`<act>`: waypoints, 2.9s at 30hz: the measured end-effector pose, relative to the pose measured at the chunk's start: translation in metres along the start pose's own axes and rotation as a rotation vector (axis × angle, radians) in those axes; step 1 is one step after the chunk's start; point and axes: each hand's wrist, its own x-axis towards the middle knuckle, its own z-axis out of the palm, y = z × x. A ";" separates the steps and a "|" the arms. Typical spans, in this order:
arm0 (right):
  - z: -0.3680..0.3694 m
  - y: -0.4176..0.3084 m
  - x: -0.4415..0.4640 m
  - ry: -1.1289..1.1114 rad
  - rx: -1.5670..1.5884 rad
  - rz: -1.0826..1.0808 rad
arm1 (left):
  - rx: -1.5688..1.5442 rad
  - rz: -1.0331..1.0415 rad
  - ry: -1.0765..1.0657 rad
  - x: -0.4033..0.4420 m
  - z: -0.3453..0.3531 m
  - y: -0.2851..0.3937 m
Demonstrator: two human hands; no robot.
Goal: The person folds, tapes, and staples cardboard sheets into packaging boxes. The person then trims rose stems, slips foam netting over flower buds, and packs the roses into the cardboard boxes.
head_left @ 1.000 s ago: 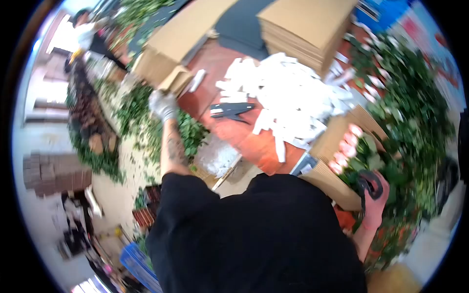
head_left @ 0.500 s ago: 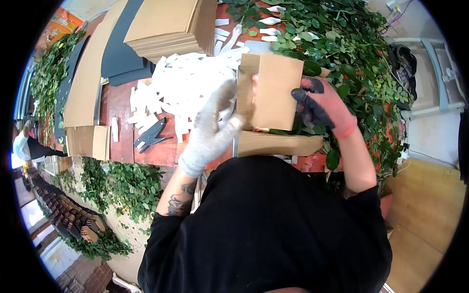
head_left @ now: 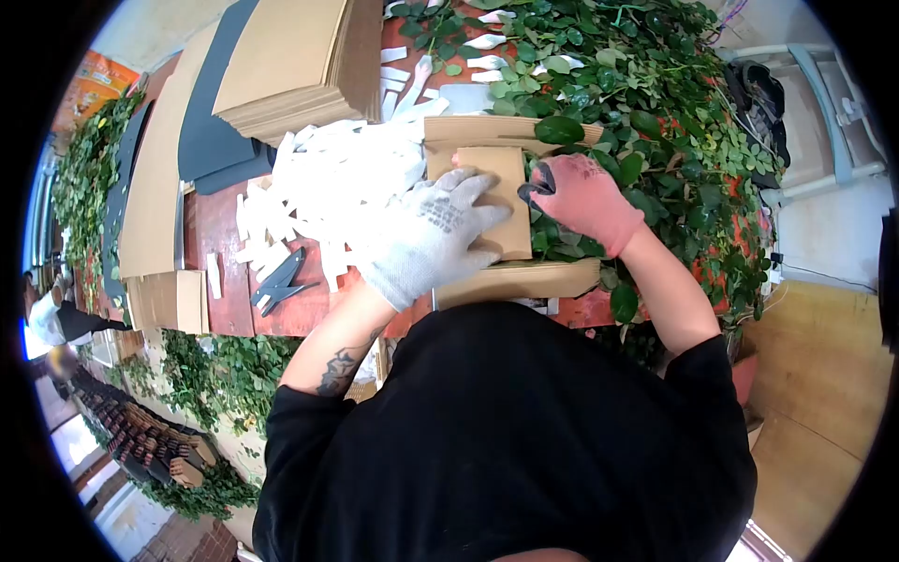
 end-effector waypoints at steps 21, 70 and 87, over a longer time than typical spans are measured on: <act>0.006 0.031 -0.022 0.205 -0.445 -0.383 | 0.405 0.249 -0.039 0.028 0.008 -0.018; 0.026 -0.005 0.015 0.284 -0.473 -0.227 | 0.292 -0.015 0.231 0.037 0.012 -0.023; 0.053 -0.041 0.041 0.251 -0.598 -0.032 | -0.151 -0.180 0.738 -0.030 -0.017 -0.077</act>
